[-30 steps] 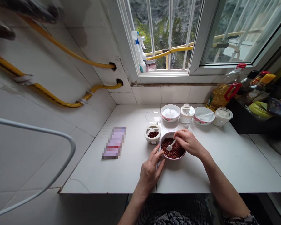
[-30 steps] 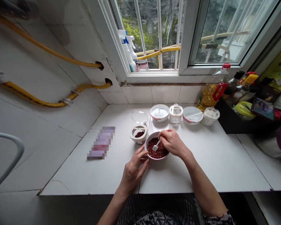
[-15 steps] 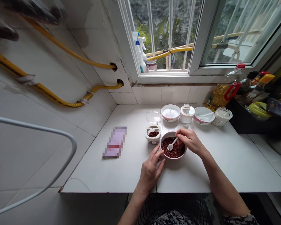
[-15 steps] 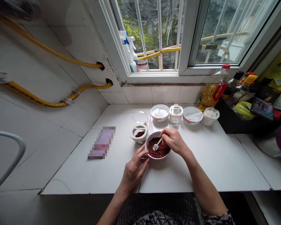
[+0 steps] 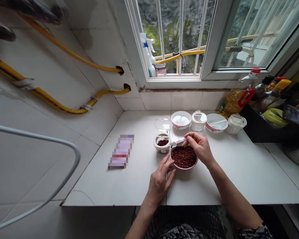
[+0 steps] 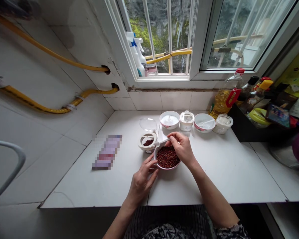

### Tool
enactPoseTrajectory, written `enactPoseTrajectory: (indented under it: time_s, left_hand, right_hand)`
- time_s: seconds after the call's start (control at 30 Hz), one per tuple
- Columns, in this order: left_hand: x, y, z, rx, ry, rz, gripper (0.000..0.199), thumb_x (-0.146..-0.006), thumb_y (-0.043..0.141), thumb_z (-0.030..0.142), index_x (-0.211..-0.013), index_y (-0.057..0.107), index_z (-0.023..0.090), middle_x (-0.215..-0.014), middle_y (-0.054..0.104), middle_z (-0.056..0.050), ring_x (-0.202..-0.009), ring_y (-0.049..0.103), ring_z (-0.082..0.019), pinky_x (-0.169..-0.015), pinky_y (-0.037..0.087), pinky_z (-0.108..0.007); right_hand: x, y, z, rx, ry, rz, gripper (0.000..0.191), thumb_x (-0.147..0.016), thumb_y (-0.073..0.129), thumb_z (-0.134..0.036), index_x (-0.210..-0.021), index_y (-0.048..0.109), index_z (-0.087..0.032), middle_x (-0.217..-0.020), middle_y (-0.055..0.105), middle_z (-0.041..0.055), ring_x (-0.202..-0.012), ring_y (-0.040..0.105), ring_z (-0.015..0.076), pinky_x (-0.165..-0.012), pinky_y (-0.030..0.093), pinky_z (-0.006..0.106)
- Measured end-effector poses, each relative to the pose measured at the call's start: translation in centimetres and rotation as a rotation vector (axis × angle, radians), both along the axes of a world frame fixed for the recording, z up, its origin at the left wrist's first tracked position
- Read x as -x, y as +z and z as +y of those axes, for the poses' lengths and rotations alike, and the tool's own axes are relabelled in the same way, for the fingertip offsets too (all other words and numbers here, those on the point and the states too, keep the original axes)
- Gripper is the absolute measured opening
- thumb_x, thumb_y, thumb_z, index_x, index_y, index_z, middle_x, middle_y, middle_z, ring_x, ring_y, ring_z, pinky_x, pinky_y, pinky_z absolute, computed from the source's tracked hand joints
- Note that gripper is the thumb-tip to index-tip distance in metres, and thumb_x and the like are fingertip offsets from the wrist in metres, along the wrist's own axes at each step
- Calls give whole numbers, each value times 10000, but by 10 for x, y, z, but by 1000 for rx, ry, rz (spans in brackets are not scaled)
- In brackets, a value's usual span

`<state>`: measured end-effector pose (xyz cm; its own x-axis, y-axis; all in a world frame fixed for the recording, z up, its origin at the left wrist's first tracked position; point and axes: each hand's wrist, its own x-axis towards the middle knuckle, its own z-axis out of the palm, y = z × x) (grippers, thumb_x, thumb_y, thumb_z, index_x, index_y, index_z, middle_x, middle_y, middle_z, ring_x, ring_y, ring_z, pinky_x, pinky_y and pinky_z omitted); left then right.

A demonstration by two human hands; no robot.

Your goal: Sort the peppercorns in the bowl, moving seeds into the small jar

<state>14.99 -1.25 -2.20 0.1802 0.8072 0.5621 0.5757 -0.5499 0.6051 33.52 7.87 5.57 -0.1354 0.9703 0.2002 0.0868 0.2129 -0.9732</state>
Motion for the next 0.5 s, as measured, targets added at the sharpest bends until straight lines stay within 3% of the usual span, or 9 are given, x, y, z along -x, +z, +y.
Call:
enactPoseTrajectory:
  time_s: [0.13,0.3,0.37,0.5]
  left_hand:
    - [0,-1,0,5,2,2,267,-1028,481,220,-1293,510,229,-1445,560,-168,-872,758,-153,-781,654,-294]
    - [0,0,1,-18,-2,-8,275,-1027,480,210,-1300,503,232,-1442,561,-165,-864,757,-148,-773,651,-277]
    - [0,1,1,-26,4,0,273,-1025,484,206,-1296,506,229,-1436,564,-167,-867,757,-148,-772,649,-272]
    - [-1,1,0,-18,3,-2,269,-1019,490,189,-1285,517,226,-1432,566,-165,-862,759,-145,-774,645,-264]
  right_hand:
    - [14,1,-7,-210,-40,-145,155,-979,500,-304,-995,636,-230,-837,762,49,-823,708,212,-825,544,366]
    - [21,-1,-7,-525,59,-381,222,-993,423,-182,-1009,638,-234,-876,773,67,-841,691,229,-909,493,415]
    - [18,1,-6,-570,51,-401,235,-993,412,-167,-1013,637,-232,-876,770,67,-824,685,228,-898,487,412]
    - [4,6,-6,-503,-26,-401,201,-984,448,-189,-975,643,-236,-791,746,48,-859,670,241,-875,486,396]
